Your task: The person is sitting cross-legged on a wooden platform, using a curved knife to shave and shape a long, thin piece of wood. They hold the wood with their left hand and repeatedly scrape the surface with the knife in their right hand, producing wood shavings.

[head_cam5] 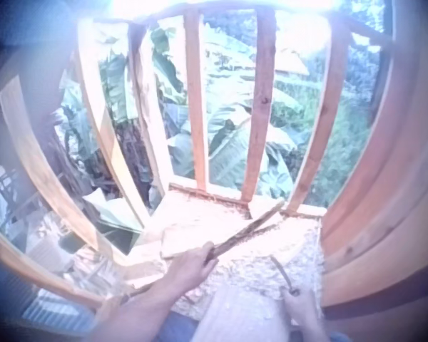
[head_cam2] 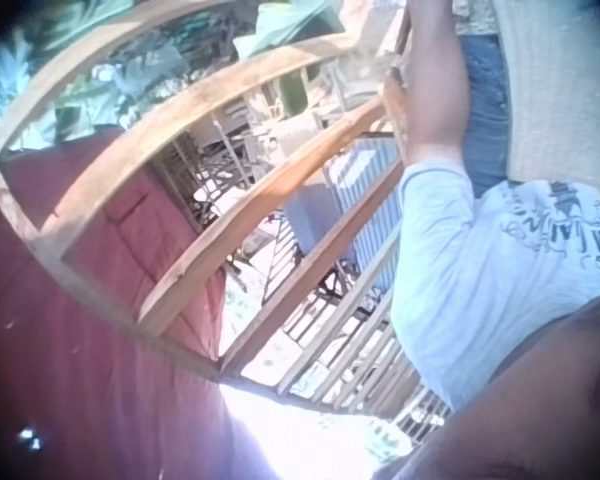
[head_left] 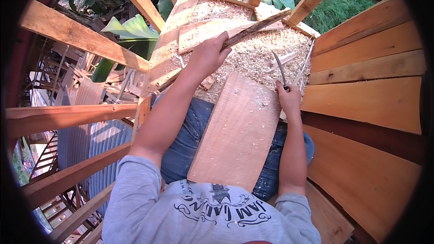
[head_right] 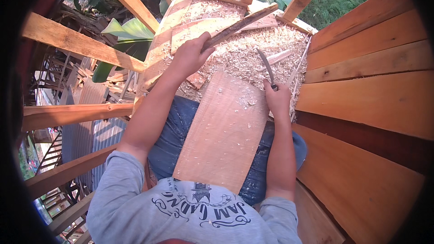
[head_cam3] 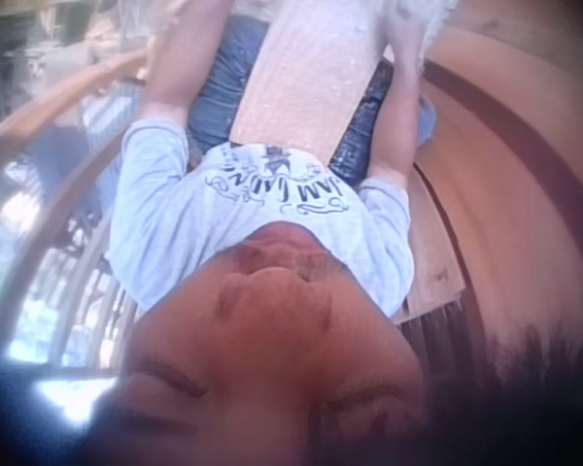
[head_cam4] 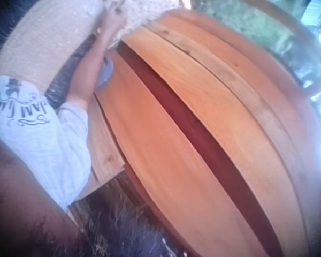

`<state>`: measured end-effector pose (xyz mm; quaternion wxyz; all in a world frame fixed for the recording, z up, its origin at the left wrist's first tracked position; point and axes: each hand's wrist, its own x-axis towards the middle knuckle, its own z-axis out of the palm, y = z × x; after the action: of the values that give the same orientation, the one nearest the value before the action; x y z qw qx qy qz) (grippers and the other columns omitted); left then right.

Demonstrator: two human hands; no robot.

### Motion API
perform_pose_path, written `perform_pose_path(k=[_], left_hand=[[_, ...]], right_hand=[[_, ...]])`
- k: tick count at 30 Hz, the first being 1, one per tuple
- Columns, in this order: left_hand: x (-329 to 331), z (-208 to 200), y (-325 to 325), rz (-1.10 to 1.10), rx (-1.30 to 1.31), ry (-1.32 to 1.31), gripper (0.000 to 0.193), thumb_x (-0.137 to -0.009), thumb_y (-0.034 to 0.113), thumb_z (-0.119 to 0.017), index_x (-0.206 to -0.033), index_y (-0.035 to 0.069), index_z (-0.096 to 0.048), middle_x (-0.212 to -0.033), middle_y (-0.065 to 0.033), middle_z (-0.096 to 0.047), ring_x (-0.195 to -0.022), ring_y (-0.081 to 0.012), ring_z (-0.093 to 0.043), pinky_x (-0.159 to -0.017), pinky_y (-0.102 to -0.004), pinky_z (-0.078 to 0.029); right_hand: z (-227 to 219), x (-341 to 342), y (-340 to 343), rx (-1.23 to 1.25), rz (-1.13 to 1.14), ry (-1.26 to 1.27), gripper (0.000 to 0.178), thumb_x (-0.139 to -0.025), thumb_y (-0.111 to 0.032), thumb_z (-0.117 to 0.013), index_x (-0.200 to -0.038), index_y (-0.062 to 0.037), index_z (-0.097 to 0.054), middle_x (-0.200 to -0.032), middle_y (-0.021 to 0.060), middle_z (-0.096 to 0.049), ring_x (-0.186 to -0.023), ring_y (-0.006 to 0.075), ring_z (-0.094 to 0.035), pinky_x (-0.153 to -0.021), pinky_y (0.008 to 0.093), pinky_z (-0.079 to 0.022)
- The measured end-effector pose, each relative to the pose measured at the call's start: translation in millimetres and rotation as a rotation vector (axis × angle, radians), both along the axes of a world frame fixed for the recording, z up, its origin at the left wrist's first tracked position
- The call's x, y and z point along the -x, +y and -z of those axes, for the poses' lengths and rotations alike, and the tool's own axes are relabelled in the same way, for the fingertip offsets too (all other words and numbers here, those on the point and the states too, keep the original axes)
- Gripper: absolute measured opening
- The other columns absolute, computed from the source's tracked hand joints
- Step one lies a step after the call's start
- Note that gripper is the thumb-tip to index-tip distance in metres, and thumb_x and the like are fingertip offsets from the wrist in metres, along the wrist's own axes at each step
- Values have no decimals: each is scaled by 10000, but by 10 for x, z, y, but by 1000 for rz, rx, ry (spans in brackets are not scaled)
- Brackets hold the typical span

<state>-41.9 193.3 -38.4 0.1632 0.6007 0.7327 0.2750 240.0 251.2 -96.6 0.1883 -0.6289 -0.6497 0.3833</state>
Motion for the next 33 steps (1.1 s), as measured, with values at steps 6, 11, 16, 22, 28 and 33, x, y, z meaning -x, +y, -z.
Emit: perform_pose_path(k=[6, 11, 16, 22, 28, 33], left_hand=[[51, -128, -77, -79, -86, -90, 310, -872, 263, -599, -1074, 48, -501, -852, -208, -660, -813, -377, -644, -703, -432, -487], [28, -465, -149, -46, -220, -114, 290, -896, 270, -571, -1051, 32, -510, -784, -192, -652, -769, -362, -649, -669, -413, -482], [-171, -1002, -526, -5, -275, -62, 252, -946, 238, -471, -1051, 21, -542, -714, -162, -606, -686, -364, -606, -635, -419, -455], [-312, -1168, -1162, -48, -153, -165, 266, -965, 211, -433, -934, -14, -571, -788, -172, -546, -740, -315, -557, -661, -382, -421], [-428, -1094, -1746, 33, -50, -199, 303, -979, 227, -411, -833, -20, -511, -732, -165, -470, -728, -312, -493, -672, -378, -394], [-685, -1093, -1897, 142, 150, -345, 275, -994, 253, -409, -894, 2, -457, -676, -93, -482, -607, -214, -519, -589, -328, -424]], right_hand=[[-71, -39, -110, -12, 32, 63, 392, -817, -335, -671, -672, 29, -671, -499, 64, -565, -464, 124, -509, -502, 307, -404], [-141, -184, -286, -50, -19, 46, 393, -822, -329, -673, -658, 28, -656, -496, 57, -559, -473, 116, -512, -498, 313, -403], [-137, -208, -335, -68, -32, 68, 396, -822, -330, -666, -660, 31, -651, -515, 72, -573, -494, 129, -534, -515, 316, -417], [-21, -231, -308, -35, 25, 59, 413, -809, -352, -673, -652, 29, -655, -541, 90, -600, -503, 151, -558, -527, 320, -434], [-102, -199, -335, 9, 1, 67, 410, -799, -364, -679, -673, 26, -665, -578, 103, -623, -533, 158, -580, -551, 314, -448], [-30, -264, -300, -40, 3, 108, 406, -820, -360, -666, -678, 21, -670, -586, 85, -626, -507, 139, -561, -508, 298, -432]])
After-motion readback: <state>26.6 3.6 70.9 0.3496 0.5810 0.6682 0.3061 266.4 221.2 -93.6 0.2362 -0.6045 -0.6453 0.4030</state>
